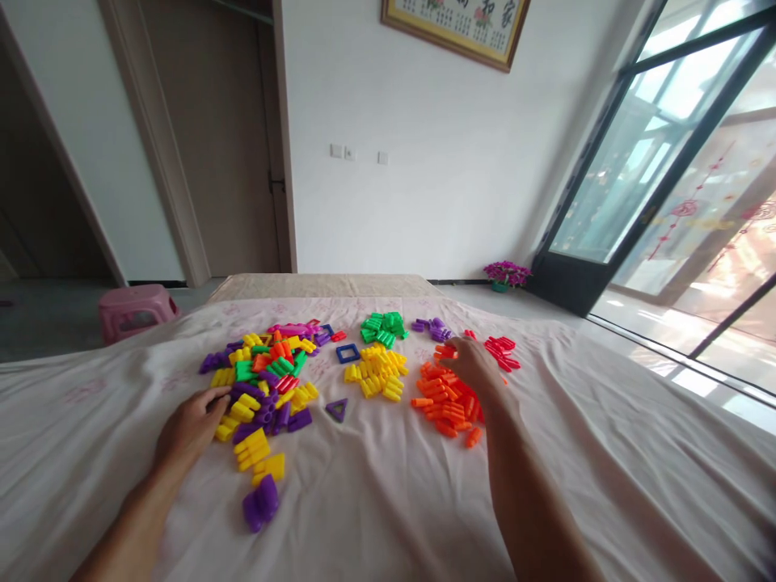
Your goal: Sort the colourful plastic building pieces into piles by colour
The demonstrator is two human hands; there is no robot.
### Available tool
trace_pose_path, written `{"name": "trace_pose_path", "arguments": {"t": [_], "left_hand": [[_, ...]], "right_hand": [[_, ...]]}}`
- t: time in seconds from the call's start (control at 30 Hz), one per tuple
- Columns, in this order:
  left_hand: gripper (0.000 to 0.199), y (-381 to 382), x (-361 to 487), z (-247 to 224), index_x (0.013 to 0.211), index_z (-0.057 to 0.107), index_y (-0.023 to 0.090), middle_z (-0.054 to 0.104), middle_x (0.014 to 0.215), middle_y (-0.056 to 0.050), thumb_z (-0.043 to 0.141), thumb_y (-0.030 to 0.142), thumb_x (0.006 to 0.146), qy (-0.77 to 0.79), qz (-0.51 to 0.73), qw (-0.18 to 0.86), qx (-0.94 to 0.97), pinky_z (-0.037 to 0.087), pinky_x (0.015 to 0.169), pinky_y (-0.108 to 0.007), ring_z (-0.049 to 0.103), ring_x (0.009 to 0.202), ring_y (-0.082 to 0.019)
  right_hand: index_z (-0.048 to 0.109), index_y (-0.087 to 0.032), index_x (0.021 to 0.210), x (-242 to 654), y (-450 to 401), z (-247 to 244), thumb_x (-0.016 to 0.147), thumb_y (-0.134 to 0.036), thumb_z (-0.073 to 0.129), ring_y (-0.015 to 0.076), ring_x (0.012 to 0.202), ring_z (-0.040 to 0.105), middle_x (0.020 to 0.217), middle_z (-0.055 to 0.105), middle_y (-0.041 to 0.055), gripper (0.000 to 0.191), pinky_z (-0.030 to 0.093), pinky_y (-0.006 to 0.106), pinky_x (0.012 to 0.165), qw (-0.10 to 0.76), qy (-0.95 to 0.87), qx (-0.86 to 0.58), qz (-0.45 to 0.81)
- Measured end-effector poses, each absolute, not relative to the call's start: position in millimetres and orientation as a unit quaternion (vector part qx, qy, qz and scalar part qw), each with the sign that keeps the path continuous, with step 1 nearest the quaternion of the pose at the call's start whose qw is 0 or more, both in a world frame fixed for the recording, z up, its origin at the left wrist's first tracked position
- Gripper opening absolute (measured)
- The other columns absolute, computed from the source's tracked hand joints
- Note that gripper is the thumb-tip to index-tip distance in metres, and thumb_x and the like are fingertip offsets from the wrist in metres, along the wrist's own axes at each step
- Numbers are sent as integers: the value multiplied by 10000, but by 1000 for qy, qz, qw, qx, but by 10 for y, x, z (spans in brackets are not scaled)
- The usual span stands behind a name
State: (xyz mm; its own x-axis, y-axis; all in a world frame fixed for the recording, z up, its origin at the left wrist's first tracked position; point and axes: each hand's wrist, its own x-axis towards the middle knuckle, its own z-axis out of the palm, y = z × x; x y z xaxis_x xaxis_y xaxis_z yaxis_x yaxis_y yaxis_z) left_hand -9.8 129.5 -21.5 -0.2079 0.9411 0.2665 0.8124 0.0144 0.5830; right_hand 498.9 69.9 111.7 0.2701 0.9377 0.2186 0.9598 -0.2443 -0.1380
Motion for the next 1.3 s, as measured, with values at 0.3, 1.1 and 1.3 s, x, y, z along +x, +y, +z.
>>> {"name": "trace_pose_path", "arguments": {"t": [0.3,1.1,1.3], "left_hand": [[431,1263,-69,-174,1131,734,186,749,1170,-93,476,397,858,714,303,129,618,525,818,-280,701,1022,-246],[384,1309,-126,-247,1075,741,203,753,1159,-90,505,410,853,707,319,133,618,521,820,-283,698,1025,-257],[411,1310,-112,-211,1108,736,181,748,1162,-108,491,412,872,708,306,147,619,526,853,-311,698,1031,-268]], "right_hand": [[716,-224,1137,4056,672,1013,895,-201,608,212,1084,639,1167,703,78,266,458,331,956,257,-759,-596,57],[621,-239,1212,2847,251,332,964,-376,562,174,1068,608,1203,684,35,289,435,287,970,238,-927,-275,93],[692,-210,1116,3538,707,536,898,-266,649,191,1000,633,1072,711,66,229,467,310,903,384,-809,-434,104]]}}
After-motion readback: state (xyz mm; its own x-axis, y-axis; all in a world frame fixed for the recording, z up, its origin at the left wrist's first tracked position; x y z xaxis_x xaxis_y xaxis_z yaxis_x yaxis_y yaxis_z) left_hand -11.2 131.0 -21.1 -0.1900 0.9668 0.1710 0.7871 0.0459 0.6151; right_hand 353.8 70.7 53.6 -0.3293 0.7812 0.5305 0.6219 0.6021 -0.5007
